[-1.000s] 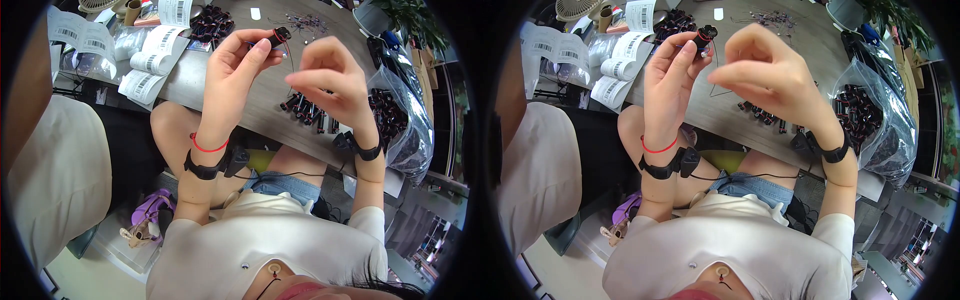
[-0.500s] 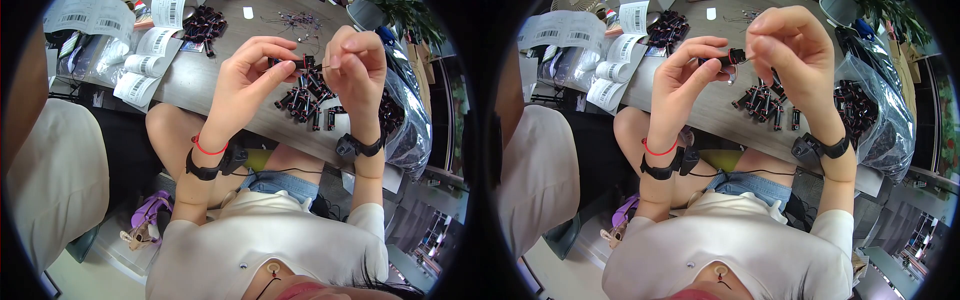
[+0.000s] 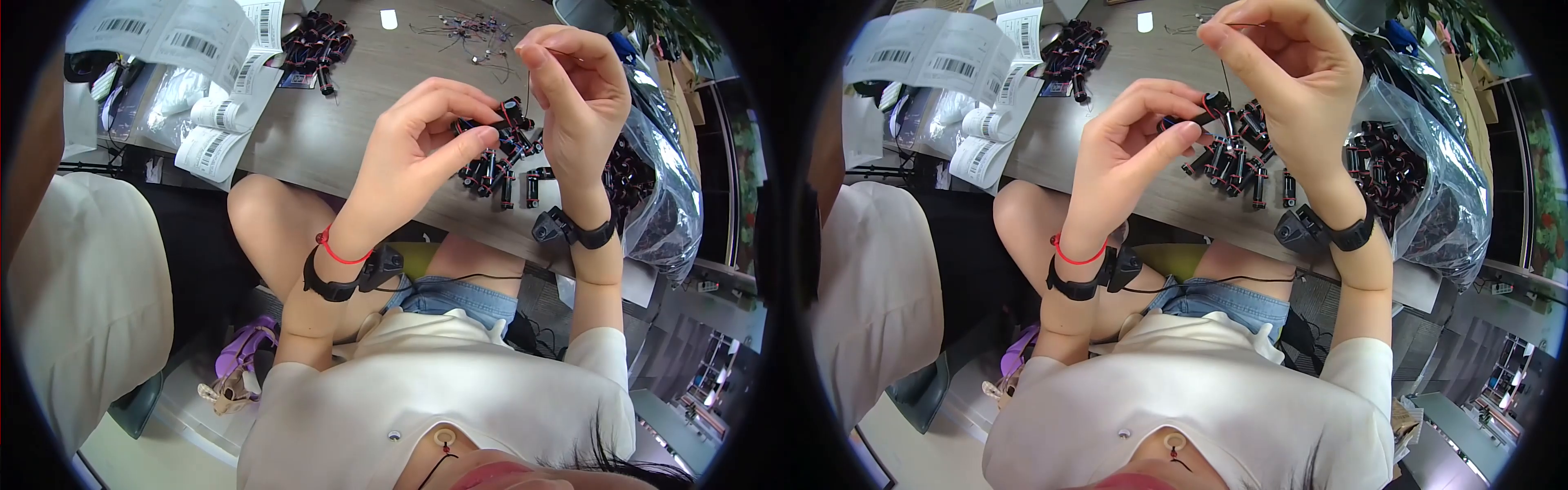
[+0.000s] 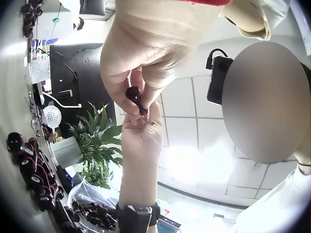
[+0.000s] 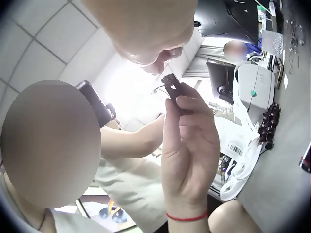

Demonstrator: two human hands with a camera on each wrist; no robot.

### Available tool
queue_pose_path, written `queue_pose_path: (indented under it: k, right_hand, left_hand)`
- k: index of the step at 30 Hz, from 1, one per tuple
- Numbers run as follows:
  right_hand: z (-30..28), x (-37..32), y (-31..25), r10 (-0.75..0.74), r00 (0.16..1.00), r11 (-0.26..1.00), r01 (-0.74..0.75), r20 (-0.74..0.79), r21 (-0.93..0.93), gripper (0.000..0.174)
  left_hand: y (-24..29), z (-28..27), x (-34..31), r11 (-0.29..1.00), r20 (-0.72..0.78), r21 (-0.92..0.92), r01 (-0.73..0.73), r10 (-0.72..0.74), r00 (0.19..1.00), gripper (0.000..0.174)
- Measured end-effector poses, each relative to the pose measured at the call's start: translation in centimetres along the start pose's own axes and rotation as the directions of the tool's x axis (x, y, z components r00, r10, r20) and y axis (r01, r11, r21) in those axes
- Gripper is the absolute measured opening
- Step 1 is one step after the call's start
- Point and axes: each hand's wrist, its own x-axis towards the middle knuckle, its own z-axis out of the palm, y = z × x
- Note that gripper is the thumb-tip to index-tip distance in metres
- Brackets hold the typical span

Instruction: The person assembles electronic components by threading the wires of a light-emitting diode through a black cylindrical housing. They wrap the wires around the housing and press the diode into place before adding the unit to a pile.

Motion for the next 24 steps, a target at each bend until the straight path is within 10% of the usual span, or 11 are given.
queue_pose_path:
  k: [5,12,18,24]
  right_hand:
    - [0.6,-0.3,0.0,-0.179,0.984,0.930,0.163,-0.018,-0.330,0.017]
    - [0.8,0.9,-2.7,-0.325,0.776,0.345,0.630,0.541,-0.696,0.023]
    - [0.8,1.0,-2.8,-0.236,0.808,0.474,0.580,0.540,-0.662,0.026]
    - [1.0,0.9,-2.9,-0.154,0.811,0.538,0.547,0.564,-0.641,0.024]
  left_hand:
    - [0.2,-0.1,0.0,0.999,-0.013,-0.025,0.045,-0.046,0.999,0.014]
    - [0.5,-1.4,0.4,0.955,-0.092,0.281,-0.093,0.123,0.988,0.014]
    - [1.5,-2.7,0.8,0.522,0.006,0.783,-0.338,0.537,0.844,0.016]
    - [1.7,-2.7,0.7,0.440,0.064,0.805,-0.397,0.602,0.796,0.019]
